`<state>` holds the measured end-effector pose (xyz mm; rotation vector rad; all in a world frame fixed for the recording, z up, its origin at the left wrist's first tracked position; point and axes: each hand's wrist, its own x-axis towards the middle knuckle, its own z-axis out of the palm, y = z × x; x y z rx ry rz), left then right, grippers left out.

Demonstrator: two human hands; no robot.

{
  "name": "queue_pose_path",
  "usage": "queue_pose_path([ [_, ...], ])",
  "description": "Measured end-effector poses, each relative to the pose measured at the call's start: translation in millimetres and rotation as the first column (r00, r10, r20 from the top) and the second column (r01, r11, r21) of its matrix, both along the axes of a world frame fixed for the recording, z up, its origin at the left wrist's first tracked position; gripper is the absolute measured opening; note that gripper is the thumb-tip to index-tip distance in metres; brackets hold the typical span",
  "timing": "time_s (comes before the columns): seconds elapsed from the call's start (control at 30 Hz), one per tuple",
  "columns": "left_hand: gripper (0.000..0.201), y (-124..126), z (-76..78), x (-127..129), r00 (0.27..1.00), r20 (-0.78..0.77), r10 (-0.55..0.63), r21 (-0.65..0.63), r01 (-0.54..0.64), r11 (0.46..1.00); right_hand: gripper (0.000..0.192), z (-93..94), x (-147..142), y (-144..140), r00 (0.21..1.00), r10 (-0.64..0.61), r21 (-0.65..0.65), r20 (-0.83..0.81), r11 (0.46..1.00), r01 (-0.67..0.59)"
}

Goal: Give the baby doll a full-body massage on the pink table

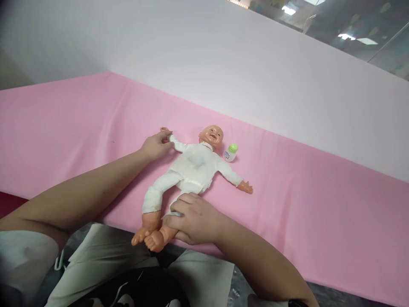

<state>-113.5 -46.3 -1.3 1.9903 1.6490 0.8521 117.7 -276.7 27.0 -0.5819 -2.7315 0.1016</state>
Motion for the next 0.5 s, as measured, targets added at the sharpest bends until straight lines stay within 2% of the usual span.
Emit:
queue_pose_path([
  [0.13,0.065,-10.4,12.4,-1.8,0.959,-0.280,-0.037,-0.007,0.037,0.999,0.033,6.5,2.5,2.4,0.998,0.004,-0.087,-0.066,0.996,-0.010],
  [0.23,0.057,-21.2,19.0,-1.4,0.919,-0.392,-0.040,-0.048,0.023,0.999,0.042,9.1,12.5,9.7,0.962,-0.006,-0.163,-0.272,0.986,-0.039],
  [0.27,0.056,-24.4,20.1,-1.0,0.914,-0.404,-0.034,-0.048,0.016,0.999,0.039,8.7,17.4,13.9,0.940,-0.052,-0.166,-0.337,0.986,-0.004],
  [0.33,0.055,-30.3,20.7,0.9,0.916,-0.402,-0.003,-0.001,0.003,1.000,0.023,6.3,28.8,24.4,0.883,-0.240,-0.181,-0.403,0.967,0.180],
  [0.37,0.055,-33.1,20.5,2.9,0.919,-0.394,0.011,0.043,0.007,0.999,0.016,4.7,34.6,30.4,0.835,-0.374,-0.205,-0.404,0.926,0.316],
  [0.4,0.054,-36.0,20.0,5.6,0.925,-0.380,0.014,0.094,0.024,0.995,0.015,3.0,39.9,36.5,0.770,-0.512,-0.241,-0.380,0.859,0.452],
  [0.47,0.052,-41.9,18.5,13.4,0.947,-0.320,-0.043,0.171,0.102,0.980,0.022,-0.1,48.2,47.8,0.629,-0.736,-0.312,-0.251,0.677,0.667],
  [0.5,0.053,-44.9,17.5,18.2,0.957,-0.269,-0.110,0.187,0.164,0.969,0.026,-1.4,50.8,52.3,0.571,-0.805,-0.326,-0.162,0.590,0.739],
])
